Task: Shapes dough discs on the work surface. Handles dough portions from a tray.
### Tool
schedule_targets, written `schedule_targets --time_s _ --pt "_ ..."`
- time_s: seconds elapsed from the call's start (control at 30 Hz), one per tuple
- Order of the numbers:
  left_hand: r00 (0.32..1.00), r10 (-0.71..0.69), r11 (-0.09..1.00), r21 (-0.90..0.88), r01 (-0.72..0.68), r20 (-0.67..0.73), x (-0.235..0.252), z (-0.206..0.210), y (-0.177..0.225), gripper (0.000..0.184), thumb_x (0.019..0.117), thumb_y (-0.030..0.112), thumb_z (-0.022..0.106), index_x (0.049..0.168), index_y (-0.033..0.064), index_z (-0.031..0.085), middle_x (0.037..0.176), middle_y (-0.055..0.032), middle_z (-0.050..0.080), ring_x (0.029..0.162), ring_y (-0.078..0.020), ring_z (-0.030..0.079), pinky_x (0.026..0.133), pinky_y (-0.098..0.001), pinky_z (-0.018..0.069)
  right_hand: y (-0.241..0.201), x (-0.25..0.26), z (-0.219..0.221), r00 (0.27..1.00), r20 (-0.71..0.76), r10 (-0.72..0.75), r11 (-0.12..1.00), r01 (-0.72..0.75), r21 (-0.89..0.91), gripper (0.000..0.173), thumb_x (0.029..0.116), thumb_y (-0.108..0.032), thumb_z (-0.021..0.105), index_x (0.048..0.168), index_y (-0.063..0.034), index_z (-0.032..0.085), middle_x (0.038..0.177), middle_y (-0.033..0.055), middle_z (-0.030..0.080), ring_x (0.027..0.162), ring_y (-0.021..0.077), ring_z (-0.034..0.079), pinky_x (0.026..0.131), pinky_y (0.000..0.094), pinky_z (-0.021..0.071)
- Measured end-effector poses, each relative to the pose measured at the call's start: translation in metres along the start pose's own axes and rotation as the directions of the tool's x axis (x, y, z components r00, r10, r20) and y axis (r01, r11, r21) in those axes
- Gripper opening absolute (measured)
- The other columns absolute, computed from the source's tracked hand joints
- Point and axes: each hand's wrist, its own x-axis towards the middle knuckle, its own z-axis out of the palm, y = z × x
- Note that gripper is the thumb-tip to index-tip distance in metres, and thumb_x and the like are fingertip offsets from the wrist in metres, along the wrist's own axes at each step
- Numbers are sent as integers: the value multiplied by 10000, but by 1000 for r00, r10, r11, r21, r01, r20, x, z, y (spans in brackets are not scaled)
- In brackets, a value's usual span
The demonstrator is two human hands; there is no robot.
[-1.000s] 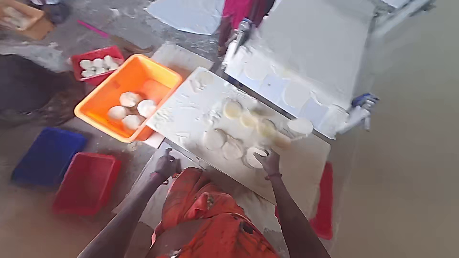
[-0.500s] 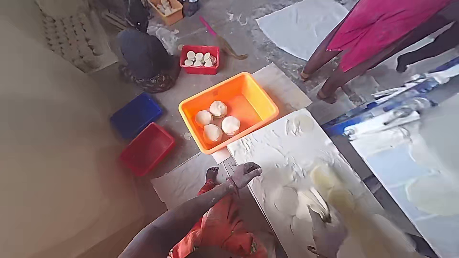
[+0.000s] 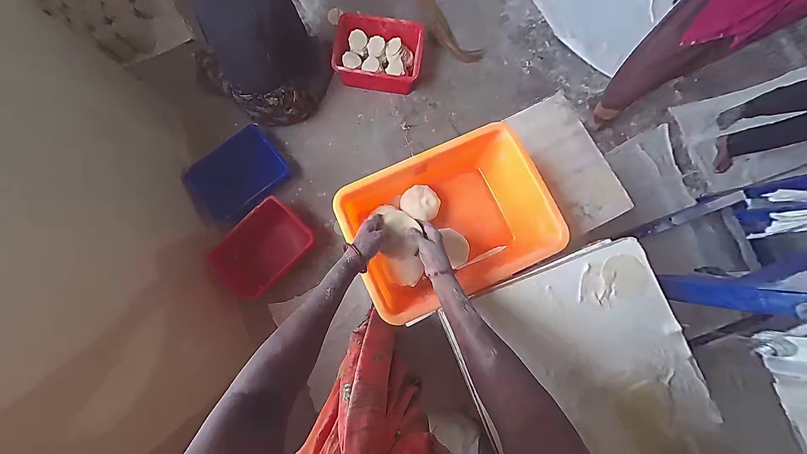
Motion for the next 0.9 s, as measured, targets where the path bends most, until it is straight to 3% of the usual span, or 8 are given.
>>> schedule_targets --time_s 0.1,0.27,0.37,0.47,0.6,0.73,0.83,0.9 --pt "979 -135 944 281 174 -153 44 -6 5 400 996 39 562 1376 -79 527 1331 -321 584 1276 -431 562 1092 -586 425 5 46 24 1000 -26 18 985 -22 -174 405 1011 -150 621 1383 5 580 1336 242 629 1237 359 609 1057 538 471" --pt "954 -127 699 657 281 -273 43 6 12 631 919 220 747 1419 -67 491 1387 -364 523 1321 -509 507 1080 -638 434 -18 27 24 996 -81 -47 929 14 -370 508 945 -198 711 1370 41 567 1308 254 638 1245 372 615 1082 519 482" --pt "985 71 666 743 71 -158 18 14 12 675 965 172 690 1474 -137 371 1488 -435 369 1426 -582 331 1173 -665 282 -20 -52 -31 932 -249 -263 932 179 -316 490 944 -146 718 1363 64 573 1277 233 662 1156 312 673 1017 430 544" --pt "971 229 701 704 -115 -69 -18 28 7 577 987 214 620 1429 -109 441 1460 -391 437 1382 -526 419 1150 -632 320 20 -170 -110 783 -474 -403 901 247 -357 411 924 -37 691 1304 88 593 1178 222 679 1061 272 686 937 393 578" --pt "963 261 768 590 -250 69 -123 97 11 445 1026 209 577 1332 -114 552 1324 -335 589 1210 -399 610 1039 -505 484 123 -351 -226 652 -749 -119 922 -208 -327 323 1008 -95 605 1297 49 600 1242 207 664 1102 242 689 970 383 581" --pt "929 157 736 588 -336 334 -217 192 -6 346 1056 98 496 1341 -81 576 1270 -289 650 1154 -396 663 1013 -532 516 188 -442 -303 791 -530 304 809 -509 -296 551 977 -178 701 1458 18 516 1419 265 572 1299 420 571 1088 576 452" --pt "911 46 738 600 -308 410 -265 246 -13 402 1033 -40 434 1430 -67 485 1317 -270 632 1214 -400 624 1043 -527 477 206 -440 -311 909 -336 247 786 -391 -479 633 866 -204 828 1410 -3 574 1403 252 582 1279 420 578 1074 585 459" --pt "926 26 710 645 -282 377 -283 260 -23 502 978 -78 527 1472 -29 449 1323 -249 633 1199 -396 623 1026 -526 477 212 -435 -311 940 -245 236 750 -337 -570 630 838 -239 851 1355 16 599 1321 257 618 1210 414 617 1026 587 485"
